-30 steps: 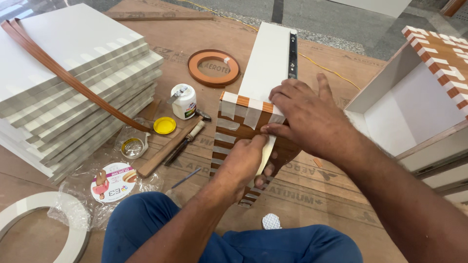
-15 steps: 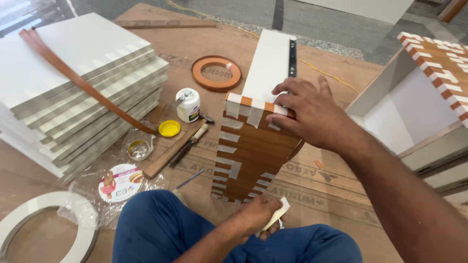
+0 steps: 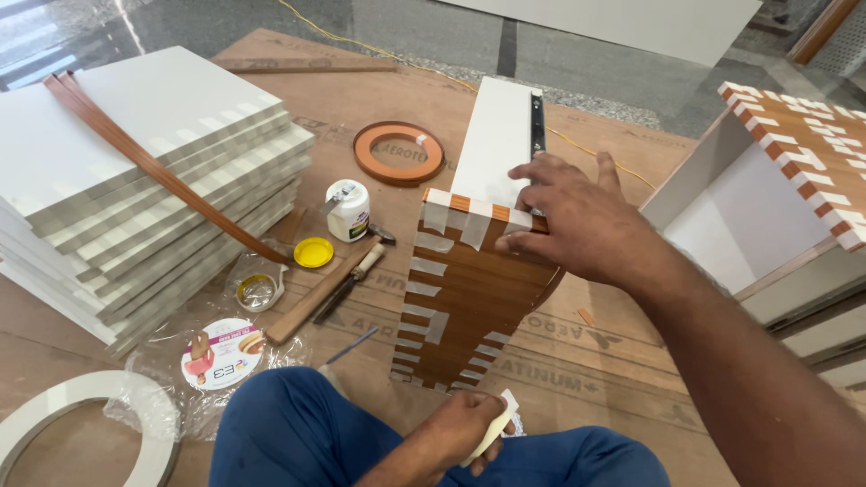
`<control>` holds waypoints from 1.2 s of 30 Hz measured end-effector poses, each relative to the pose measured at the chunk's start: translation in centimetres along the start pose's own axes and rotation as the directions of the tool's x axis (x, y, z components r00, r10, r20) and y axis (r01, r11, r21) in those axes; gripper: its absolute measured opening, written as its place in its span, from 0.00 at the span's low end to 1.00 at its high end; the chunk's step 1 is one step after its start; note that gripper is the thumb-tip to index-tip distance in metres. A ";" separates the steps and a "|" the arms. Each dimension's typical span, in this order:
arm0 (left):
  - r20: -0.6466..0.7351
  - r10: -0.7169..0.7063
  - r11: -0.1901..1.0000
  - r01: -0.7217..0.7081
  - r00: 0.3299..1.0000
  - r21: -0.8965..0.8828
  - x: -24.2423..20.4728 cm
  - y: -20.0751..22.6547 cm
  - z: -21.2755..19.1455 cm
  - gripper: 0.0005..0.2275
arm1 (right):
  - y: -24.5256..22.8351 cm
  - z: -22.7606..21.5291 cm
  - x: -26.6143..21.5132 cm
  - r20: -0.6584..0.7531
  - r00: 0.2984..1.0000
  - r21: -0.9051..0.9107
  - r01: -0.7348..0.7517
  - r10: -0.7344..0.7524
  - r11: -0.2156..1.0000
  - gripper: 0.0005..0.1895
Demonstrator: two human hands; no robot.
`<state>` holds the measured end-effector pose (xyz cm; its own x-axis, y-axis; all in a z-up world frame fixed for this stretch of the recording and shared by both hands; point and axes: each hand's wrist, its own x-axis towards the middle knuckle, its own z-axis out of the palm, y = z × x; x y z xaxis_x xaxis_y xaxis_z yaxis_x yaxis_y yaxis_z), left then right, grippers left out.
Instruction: The person applies a wooden edge banding strip to the edge of a white drawer box using glue and a small tool. They then use masking tape to secure the edge banding in place while it sets.
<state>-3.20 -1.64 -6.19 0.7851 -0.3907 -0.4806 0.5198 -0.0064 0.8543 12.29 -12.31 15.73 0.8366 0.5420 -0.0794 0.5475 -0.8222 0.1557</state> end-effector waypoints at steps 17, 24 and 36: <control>-0.063 0.691 0.706 -0.654 0.720 0.273 -2.4 2.6 0.9 0.18 | 2.8 0.2 -3.5 -0.134 0.985 0.177 -0.088 0.113 0.980 0.20; -0.119 0.511 0.857 -0.493 0.851 0.150 -3.4 7.7 2.3 0.10 | 3.2 0.2 -3.8 -0.194 0.980 0.249 -0.001 0.050 0.969 0.17; -0.201 0.756 0.654 -0.708 0.623 0.266 -4.7 13.1 4.8 0.11 | 5.0 3.5 -8.9 -0.313 0.945 0.727 0.173 0.096 0.665 0.10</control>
<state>-1.72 -4.33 8.21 0.9496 -0.0632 0.3069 -0.3058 0.0277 0.9517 7.66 -21.80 13.80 0.8374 0.4873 0.2477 0.5223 -0.5794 -0.6257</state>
